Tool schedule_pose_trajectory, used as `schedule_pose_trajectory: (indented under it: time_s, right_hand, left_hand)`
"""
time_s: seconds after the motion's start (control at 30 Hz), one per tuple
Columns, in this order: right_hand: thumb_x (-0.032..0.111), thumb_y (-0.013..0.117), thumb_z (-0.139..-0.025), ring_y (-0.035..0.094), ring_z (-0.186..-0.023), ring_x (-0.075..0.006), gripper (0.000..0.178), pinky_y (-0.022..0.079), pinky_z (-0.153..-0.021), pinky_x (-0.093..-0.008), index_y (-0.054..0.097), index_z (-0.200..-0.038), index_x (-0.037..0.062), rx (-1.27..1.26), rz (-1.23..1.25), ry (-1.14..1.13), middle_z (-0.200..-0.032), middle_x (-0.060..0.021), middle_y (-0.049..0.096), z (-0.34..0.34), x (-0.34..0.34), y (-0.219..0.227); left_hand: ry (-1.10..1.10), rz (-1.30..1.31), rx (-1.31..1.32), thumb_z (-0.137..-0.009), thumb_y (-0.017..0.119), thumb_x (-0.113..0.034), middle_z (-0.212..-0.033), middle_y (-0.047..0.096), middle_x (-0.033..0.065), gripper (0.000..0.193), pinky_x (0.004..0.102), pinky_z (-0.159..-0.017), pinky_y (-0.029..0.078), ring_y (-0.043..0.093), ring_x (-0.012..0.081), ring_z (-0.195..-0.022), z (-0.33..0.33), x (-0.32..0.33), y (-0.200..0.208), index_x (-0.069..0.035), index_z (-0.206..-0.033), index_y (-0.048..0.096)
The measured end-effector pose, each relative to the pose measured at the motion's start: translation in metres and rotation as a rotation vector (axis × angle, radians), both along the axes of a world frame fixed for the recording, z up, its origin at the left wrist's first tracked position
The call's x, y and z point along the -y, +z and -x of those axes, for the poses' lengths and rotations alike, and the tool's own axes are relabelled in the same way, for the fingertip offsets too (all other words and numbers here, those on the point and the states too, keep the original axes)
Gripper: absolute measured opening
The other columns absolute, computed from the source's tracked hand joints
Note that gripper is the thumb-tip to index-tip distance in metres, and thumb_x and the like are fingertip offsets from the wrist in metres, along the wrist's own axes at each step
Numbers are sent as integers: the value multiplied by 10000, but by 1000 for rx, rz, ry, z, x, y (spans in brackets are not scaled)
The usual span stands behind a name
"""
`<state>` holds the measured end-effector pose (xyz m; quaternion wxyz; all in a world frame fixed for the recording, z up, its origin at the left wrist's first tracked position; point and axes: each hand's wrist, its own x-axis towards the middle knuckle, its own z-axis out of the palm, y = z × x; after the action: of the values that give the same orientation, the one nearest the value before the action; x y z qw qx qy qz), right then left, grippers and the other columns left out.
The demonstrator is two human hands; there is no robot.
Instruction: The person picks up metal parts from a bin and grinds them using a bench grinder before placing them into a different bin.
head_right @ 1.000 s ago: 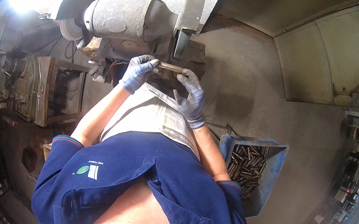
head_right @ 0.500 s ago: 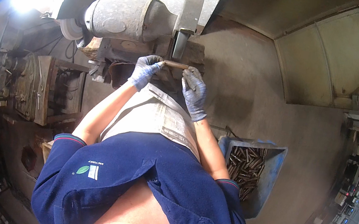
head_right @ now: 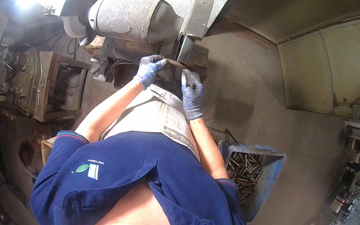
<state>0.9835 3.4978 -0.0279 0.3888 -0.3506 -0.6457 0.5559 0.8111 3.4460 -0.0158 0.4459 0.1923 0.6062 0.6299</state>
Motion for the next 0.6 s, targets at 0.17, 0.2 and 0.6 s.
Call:
schedule_pose_trajectory:
  time_s: [0.17, 0.2, 0.6]
  right_hand:
    - [50, 532, -876, 557, -1011, -193, 185, 424, -902, -278, 633, -1005, -37, 102, -233, 27, -1024, -112, 616, 16, 9, 22]
    - [52, 533, -878, 561, -1006, -189, 185, 436, -897, -280, 633, -1008, -33, 55, -185, 31, -1020, -114, 622, 17, 9, 17]
    - [112, 587, -860, 608, -850, -148, 153, 459, -788, -279, 675, -948, 23, -100, 118, -155, -920, -74, 676, -7, -6, -8]
  left_hand:
    - [45, -21, 158, -821, 630, -54, -754, 635, 29, 87, 216, -583, 473, 564, 83, -640, 15, 7, -6, 17, -868, 647]
    - [53, -26, 133, -824, 627, -56, -752, 637, 30, 86, 219, -582, 479, 576, 85, -640, 16, 7, -9, 18, -865, 646]
    - [-24, 94, 54, -827, 619, -69, -703, 637, 45, 103, 236, -542, 449, 555, 90, -601, -14, -19, -4, 24, -842, 661]
